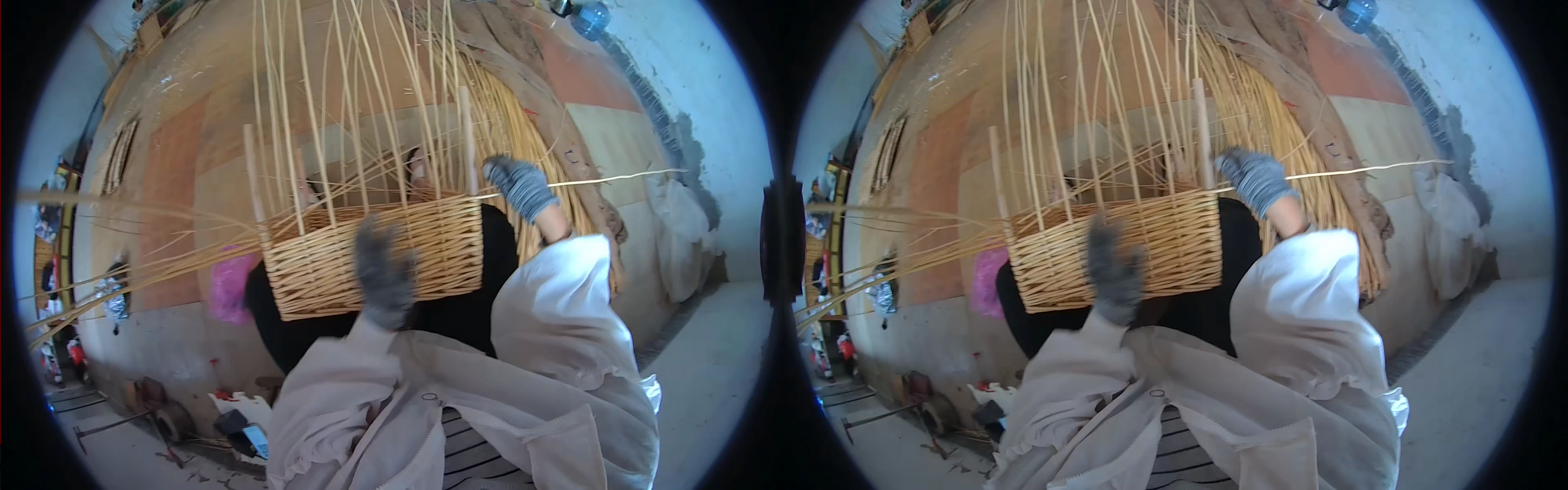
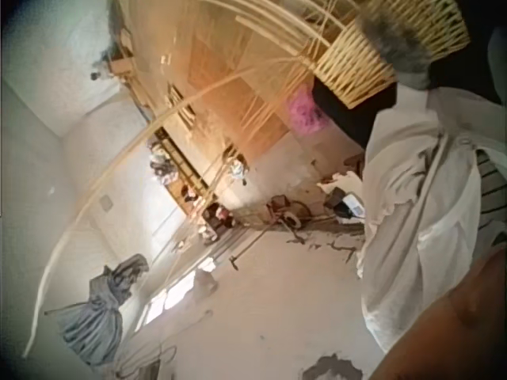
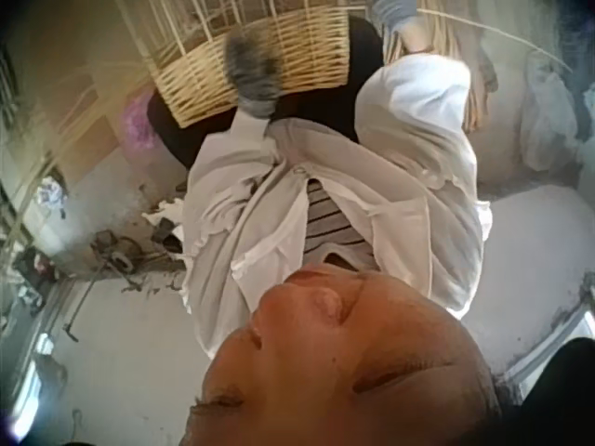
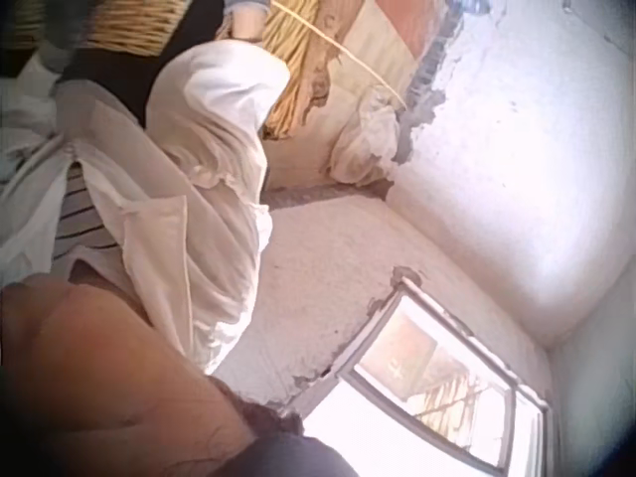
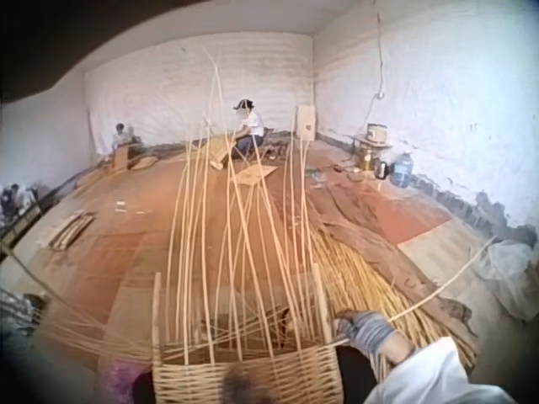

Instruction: Measuring and weaving a wicker basket using strands and tools.

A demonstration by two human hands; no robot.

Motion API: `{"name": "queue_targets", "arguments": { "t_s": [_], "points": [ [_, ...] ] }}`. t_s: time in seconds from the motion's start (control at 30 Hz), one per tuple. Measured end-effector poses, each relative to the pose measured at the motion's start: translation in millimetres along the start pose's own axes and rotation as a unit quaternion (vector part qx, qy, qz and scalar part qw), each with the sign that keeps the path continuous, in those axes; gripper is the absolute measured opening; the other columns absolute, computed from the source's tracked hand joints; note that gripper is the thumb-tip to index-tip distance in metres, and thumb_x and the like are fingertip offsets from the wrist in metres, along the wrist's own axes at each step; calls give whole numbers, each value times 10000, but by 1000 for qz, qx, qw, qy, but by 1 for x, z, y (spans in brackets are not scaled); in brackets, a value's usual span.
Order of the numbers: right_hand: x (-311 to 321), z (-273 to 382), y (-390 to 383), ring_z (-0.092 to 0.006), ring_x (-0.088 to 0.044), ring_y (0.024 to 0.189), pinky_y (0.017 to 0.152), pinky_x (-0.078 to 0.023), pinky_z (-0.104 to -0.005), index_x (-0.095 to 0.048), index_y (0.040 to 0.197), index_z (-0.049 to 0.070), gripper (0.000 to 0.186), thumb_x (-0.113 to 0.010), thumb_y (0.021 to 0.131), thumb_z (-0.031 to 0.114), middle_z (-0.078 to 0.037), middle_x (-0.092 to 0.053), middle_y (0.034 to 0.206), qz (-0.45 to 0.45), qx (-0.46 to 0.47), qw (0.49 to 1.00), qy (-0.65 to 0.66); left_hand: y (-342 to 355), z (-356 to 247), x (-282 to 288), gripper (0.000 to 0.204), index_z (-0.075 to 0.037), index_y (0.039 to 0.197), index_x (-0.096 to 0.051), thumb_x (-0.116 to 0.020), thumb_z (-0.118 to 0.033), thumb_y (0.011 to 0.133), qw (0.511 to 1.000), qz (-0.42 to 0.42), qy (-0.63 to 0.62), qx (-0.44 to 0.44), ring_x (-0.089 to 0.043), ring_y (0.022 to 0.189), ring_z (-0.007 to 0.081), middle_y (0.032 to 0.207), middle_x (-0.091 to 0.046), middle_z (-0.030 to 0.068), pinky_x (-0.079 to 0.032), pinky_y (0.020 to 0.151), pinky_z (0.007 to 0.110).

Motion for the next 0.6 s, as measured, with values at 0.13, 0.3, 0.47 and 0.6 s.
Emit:
{"name": "queue_targets", "arguments": {
  "t_s": [0.13, 0.3, 0.47, 0.6],
  "points": [
    [-13, 3, 40, -340, -582, 895, 773, -451, -398, -608, 964, 47, 476, -436, 858, 479, -192, -617, 915, 90, -90, 991, 42, -31, 155, 138, 299, 3, 1119, -506, -381, -194, 932, 872, -257, -58, 413, -501, 1010, 212, 1067, -552, 131, -371, 947, 356],
    [-80, 3, 46, -356, -599, 799, 745, -462, -417, -603, 948, 20, 506, -402, 870, 477, -207, -620, 862, 112, -24, 991, -63, 10, 298, 112, 316, 23, 1112, -508, -371, -199, 933, 705, -87, -497, 499, -517, 968, 224, 1044, -557, 146, -384, 936, 338],
    [-4, 77, -24, -285, -556, 501, 494, -463, -376, -555, 747, 51, 369, -460, 892, 377, -116, -533, 527, -126, -107, 986, 9, 0, 291, 153, 325, 24, 1105, -512, -374, -214, 933, 717, -73, -505, 474, -525, 946, 221, 1025, -565, 141, -390, 926, 328],
    [74, 123, 6, -214, -483, 391, 405, -416, -336, -530, 623, 72, 506, -400, 887, 483, -85, -488, 463, -212, -8, 977, -22, 33, 259, 174, 332, 24, 1101, -515, -376, -226, 933, 712, -57, -572, 402, -531, 929, 220, 1009, -572, 138, -395, 919, 320]
  ]
}}
Point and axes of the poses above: each hand's wrist, its own y-axis towards the middle knuckle, its own x-axis out of the back of the hand, z = x × y, the point moved 3 cm from there along y, towards the middle knuckle
